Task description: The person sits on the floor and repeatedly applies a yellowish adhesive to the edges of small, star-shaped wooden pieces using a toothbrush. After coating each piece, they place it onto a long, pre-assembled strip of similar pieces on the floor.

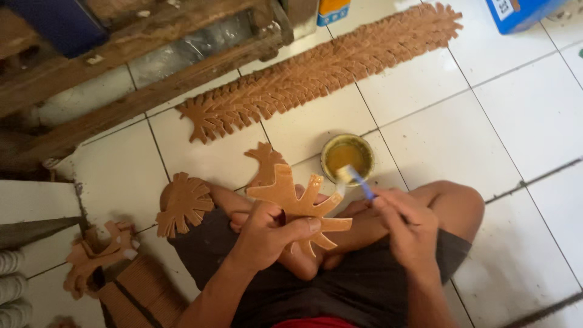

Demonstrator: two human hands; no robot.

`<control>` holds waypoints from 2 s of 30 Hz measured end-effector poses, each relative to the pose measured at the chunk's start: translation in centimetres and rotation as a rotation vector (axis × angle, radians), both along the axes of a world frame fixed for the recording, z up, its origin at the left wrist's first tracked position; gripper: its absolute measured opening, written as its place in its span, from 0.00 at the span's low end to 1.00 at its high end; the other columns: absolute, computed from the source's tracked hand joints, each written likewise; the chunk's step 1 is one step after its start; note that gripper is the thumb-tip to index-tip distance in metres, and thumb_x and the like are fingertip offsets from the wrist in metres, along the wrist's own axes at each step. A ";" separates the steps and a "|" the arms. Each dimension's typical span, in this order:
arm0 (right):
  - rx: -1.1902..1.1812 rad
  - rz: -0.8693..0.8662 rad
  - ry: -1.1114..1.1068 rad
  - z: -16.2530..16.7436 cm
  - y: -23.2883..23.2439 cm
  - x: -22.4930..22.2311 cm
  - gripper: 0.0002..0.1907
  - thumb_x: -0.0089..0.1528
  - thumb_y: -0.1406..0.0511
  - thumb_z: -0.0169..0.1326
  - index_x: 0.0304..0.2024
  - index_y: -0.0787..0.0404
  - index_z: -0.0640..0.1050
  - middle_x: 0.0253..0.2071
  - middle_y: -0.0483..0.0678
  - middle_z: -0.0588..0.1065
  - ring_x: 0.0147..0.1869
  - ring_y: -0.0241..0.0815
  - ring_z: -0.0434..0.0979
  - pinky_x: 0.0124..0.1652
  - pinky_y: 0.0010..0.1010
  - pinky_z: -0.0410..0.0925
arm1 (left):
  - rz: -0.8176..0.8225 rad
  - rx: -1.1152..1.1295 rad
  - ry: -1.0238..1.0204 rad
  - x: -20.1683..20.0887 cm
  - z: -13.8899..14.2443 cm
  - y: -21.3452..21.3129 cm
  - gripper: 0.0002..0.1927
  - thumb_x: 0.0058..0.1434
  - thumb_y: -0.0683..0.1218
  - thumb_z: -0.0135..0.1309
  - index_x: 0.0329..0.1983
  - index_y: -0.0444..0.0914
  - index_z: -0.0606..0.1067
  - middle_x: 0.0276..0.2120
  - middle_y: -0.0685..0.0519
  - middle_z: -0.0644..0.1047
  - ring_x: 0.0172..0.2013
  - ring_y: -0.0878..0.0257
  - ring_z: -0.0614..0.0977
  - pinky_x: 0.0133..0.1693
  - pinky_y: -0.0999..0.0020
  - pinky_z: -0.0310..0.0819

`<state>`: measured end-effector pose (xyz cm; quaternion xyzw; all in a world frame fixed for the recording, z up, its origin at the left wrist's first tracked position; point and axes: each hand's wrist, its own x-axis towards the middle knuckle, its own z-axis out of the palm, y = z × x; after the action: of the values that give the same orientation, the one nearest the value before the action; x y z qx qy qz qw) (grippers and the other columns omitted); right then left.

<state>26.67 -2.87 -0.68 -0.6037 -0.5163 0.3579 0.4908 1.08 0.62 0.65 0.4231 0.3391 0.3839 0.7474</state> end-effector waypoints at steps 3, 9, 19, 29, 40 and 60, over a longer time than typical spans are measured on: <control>-0.072 -0.103 -0.021 -1.9 1.5 1.3 0.10 0.68 0.71 0.54 0.47 0.70 0.82 0.29 0.44 0.74 0.29 0.30 0.66 0.28 0.21 0.59 | 0.121 -0.005 -0.001 -1.0 -1.1 -0.2 0.18 0.59 0.37 0.61 0.53 0.29 0.77 0.43 0.53 0.81 0.41 0.69 0.81 0.43 0.74 0.77; 0.016 0.176 -0.684 -8.1 7.5 3.6 0.10 0.64 0.64 0.56 0.46 0.60 0.83 0.38 0.57 0.80 0.40 0.59 0.80 0.37 0.45 0.72 | 0.258 -0.164 -0.072 -0.4 -3.0 -0.1 0.18 0.59 0.37 0.61 0.53 0.27 0.78 0.45 0.48 0.83 0.42 0.65 0.82 0.46 0.71 0.79; -0.154 0.244 -1.095 -10.8 6.7 7.1 0.14 0.63 0.59 0.54 0.51 0.46 0.82 0.36 0.48 0.78 0.33 0.58 0.79 0.34 0.48 0.72 | 0.317 -0.161 -0.049 0.0 -2.2 0.1 0.16 0.59 0.36 0.60 0.51 0.29 0.79 0.39 0.51 0.83 0.39 0.65 0.83 0.42 0.71 0.78; 0.068 -0.389 -0.369 -2.3 -1.4 9.7 0.10 0.73 0.71 0.56 0.55 0.66 0.82 0.35 0.47 0.78 0.35 0.31 0.71 0.36 0.24 0.64 | 0.340 -0.211 -0.333 3.5 -3.4 1.1 0.15 0.63 0.35 0.57 0.53 0.26 0.78 0.44 0.47 0.82 0.44 0.63 0.82 0.50 0.68 0.75; 0.252 0.027 -0.165 2.4 0.6 -2.0 0.12 0.63 0.76 0.56 0.49 0.70 0.81 0.29 0.46 0.72 0.32 0.33 0.69 0.33 0.23 0.62 | 0.299 -0.150 -0.313 3.6 -0.4 0.0 0.17 0.64 0.35 0.53 0.56 0.26 0.77 0.49 0.46 0.81 0.48 0.64 0.81 0.53 0.68 0.74; 0.102 -0.132 -0.065 -0.4 2.0 -0.1 0.12 0.67 0.72 0.54 0.51 0.73 0.80 0.36 0.50 0.78 0.36 0.33 0.73 0.34 0.22 0.67 | 0.400 -0.253 -0.397 3.3 -0.7 -0.5 0.16 0.64 0.36 0.54 0.55 0.27 0.76 0.47 0.49 0.80 0.47 0.61 0.80 0.53 0.64 0.73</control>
<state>26.60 -0.83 -1.07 -0.6217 -0.5086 0.2785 0.5265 4.41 0.07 -0.02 0.1682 0.3082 0.5530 0.7555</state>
